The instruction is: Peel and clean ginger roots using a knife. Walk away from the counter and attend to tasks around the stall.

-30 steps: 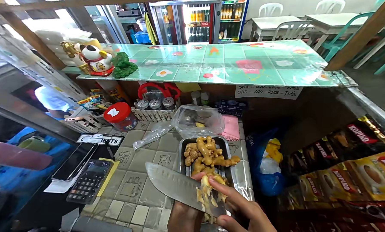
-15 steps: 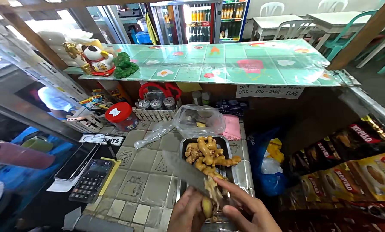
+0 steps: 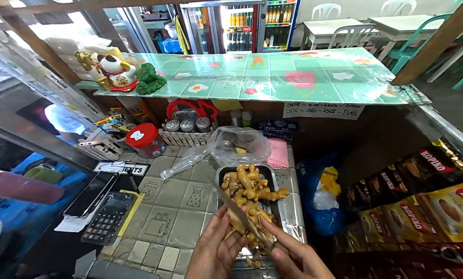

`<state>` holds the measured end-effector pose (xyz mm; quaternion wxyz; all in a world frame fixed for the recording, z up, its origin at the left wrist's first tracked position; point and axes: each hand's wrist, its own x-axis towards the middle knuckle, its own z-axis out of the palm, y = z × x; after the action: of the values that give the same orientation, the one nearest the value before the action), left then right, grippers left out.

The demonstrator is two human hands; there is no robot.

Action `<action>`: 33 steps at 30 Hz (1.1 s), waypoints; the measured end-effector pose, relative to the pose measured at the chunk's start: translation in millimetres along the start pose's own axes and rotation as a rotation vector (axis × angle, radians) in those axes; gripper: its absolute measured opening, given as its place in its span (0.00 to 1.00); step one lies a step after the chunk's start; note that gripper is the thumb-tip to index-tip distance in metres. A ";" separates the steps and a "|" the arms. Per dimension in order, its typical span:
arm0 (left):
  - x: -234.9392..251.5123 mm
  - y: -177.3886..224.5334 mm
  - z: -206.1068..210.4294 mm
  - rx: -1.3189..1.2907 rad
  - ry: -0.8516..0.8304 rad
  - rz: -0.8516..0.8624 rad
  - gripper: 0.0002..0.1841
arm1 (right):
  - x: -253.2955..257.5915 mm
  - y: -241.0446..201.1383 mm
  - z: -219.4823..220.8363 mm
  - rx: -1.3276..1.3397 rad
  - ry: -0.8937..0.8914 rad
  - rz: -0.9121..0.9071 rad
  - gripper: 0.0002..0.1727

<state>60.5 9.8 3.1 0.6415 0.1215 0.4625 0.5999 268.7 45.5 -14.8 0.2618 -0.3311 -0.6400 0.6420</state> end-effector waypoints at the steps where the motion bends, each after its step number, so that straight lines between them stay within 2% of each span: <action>1: -1.2 -0.7 -1.4 -0.017 -0.026 0.027 0.22 | -0.4 -1.7 1.9 -0.062 0.001 -0.043 0.35; 4: 3.6 -10.7 -14.0 0.032 -0.143 0.149 0.24 | -2.2 -5.2 8.9 -0.276 0.042 -0.144 0.40; 6: 3.3 -13.1 -11.9 0.057 -0.121 0.196 0.22 | -2.3 -7.7 13.2 -0.404 0.107 -0.179 0.40; 9: -7.0 -13.8 -7.2 -0.039 -0.064 0.202 0.20 | -1.5 -7.9 14.9 -0.483 0.170 -0.223 0.38; 18: -30.2 -16.3 16.4 -0.144 0.053 0.154 0.13 | -0.6 -7.5 17.2 -0.488 0.249 -0.193 0.41; 23: -30.3 -17.6 22.1 -0.089 0.049 0.185 0.22 | 2.4 -3.6 16.9 -0.463 0.302 -0.259 0.36; 25: -30.0 -18.6 21.9 -0.058 0.038 0.183 0.21 | 4.4 -2.1 14.9 -0.425 0.307 -0.295 0.34; 30: -34.3 -17.8 26.2 -0.108 0.055 0.176 0.22 | 2.7 -5.0 15.7 -0.315 0.241 -0.239 0.40; 33: -33.0 -18.6 25.7 -0.098 0.032 0.169 0.20 | 3.9 -4.3 15.4 -0.356 0.276 -0.246 0.38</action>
<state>96.7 -13.7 18.6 0.5863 0.1189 0.4311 0.6755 254.1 38.6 -11.5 0.3603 -0.3760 -0.7367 0.4313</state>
